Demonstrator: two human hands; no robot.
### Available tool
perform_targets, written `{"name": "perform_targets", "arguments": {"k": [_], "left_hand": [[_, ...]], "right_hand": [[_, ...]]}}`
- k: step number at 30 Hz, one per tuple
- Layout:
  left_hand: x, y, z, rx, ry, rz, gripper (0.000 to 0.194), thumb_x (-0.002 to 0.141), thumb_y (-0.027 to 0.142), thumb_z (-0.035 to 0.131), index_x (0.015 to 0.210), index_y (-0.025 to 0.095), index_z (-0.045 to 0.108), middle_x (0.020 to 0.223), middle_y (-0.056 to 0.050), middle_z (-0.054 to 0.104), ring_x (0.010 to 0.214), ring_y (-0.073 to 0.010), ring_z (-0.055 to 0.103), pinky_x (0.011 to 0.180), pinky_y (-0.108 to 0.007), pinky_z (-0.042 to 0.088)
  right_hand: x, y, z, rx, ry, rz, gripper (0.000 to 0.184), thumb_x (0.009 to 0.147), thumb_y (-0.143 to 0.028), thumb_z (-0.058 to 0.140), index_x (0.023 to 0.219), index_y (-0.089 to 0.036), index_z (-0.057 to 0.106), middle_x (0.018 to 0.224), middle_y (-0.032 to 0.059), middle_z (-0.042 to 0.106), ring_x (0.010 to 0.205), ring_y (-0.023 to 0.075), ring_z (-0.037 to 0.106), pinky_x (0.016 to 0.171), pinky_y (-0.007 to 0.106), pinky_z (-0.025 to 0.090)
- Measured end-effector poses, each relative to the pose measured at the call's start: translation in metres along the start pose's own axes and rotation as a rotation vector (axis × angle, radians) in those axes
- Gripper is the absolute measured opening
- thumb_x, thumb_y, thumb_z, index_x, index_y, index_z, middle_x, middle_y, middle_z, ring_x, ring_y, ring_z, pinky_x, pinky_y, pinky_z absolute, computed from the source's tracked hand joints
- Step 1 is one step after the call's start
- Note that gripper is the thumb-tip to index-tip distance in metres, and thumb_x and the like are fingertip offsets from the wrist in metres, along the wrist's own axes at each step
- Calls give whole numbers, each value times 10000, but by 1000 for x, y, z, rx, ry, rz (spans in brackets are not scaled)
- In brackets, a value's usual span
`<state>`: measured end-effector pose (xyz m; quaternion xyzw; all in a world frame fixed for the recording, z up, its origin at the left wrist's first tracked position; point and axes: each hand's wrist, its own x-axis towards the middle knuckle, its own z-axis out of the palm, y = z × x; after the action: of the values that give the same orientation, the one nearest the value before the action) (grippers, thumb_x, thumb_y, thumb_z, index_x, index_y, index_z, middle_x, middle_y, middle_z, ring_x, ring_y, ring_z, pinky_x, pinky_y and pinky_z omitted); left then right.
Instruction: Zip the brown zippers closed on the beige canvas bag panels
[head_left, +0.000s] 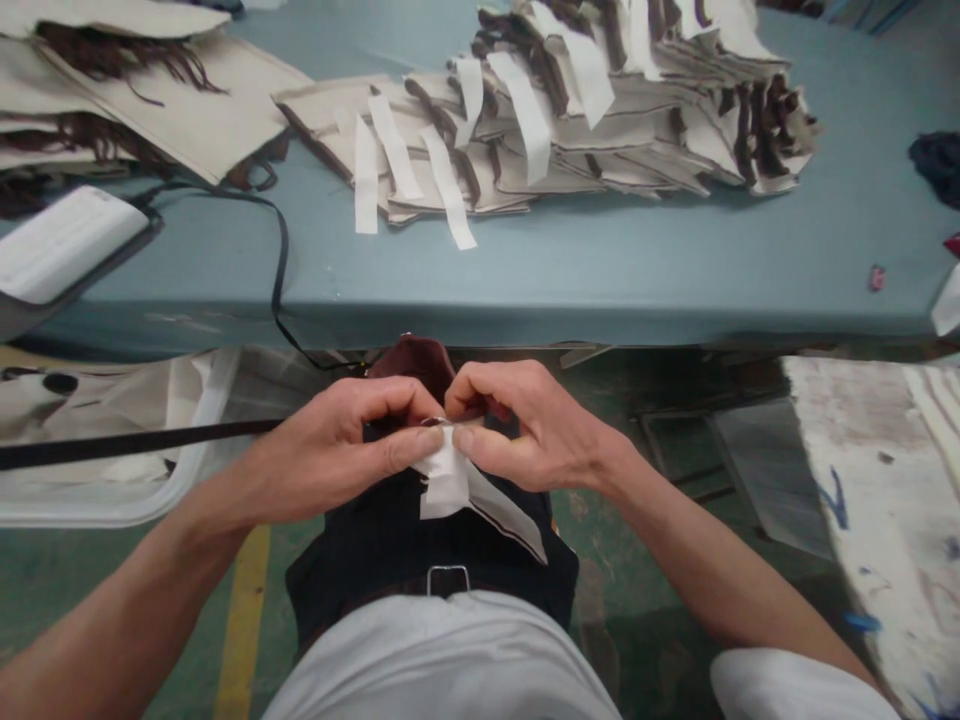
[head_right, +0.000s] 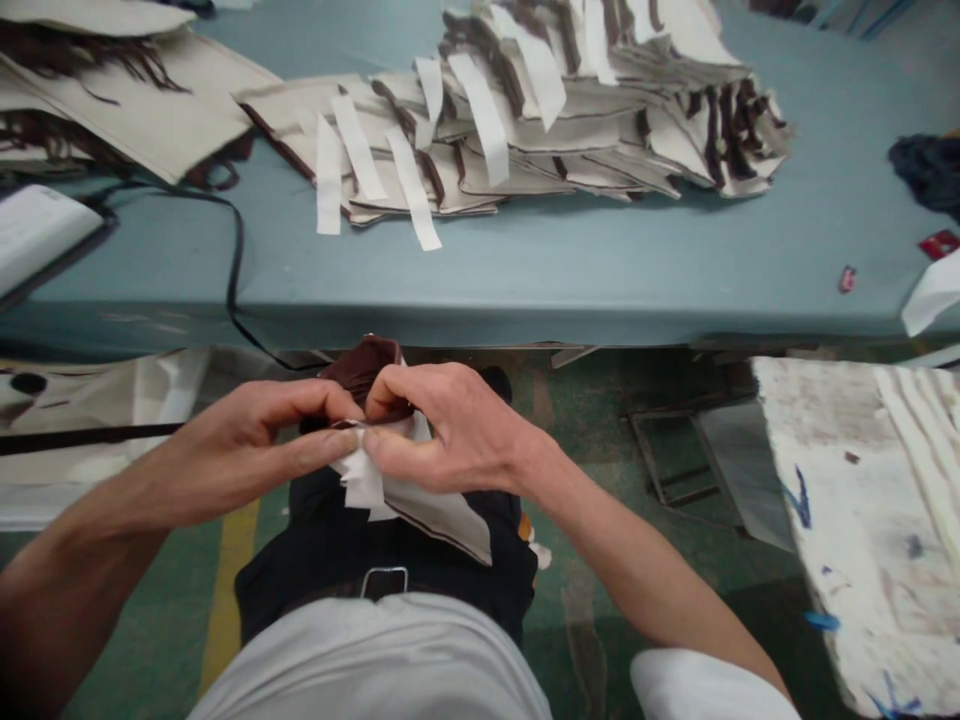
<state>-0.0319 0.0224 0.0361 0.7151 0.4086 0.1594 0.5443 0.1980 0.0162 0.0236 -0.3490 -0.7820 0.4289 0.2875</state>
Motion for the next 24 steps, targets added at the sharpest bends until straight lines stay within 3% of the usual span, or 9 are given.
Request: {"name": "perform_targets", "arguments": {"k": [4,9,13,16,19,24], "left_hand": [[-1,-1,4,57,87,91,216,970,380,682,865,199,738,715,31,675,602,-111,566,543,-199,425],[-2,0,12,176,225,252,81,955,206,666,881,201,701,789,42,702,669,-101,623,629,-185,482],[-5,-5,13,269,307,424,108,958,114,644,968,212,687,861,39,738,741,-102,682,696,-174,520],[-4,-11,13,299,319,526,150,973,79,625,1019,216,667,874,33,745,739,-102,694,699,-178,526],[-2,-18,15,310,297,589,167,978,58,606,1017,210,660,878,10,745,748,-110,693,716,-197,532],[-1,-25,16,314,258,677,215,971,41,610,1077,218,670,939,-26,769,827,-133,719,744,-214,540]], "right_hand": [[0,-1,2,-210,12,17,64,810,-254,608,771,-205,598,732,8,632,696,173,525,699,327,383],[4,-2,2,-342,84,-162,78,776,-206,582,699,-212,576,764,49,671,848,228,618,898,392,441],[10,1,-3,-259,24,-204,93,794,-224,548,702,-219,546,657,-12,568,666,166,508,783,340,420],[13,5,-9,-81,-64,-136,137,824,-297,533,716,-213,541,649,-39,530,634,137,450,728,316,373],[14,5,-12,122,-163,28,253,881,-380,502,705,-203,540,650,-42,488,640,128,437,661,295,331],[11,4,-8,286,-162,175,170,843,-261,530,689,-189,542,627,-68,433,590,94,383,580,256,296]]}}
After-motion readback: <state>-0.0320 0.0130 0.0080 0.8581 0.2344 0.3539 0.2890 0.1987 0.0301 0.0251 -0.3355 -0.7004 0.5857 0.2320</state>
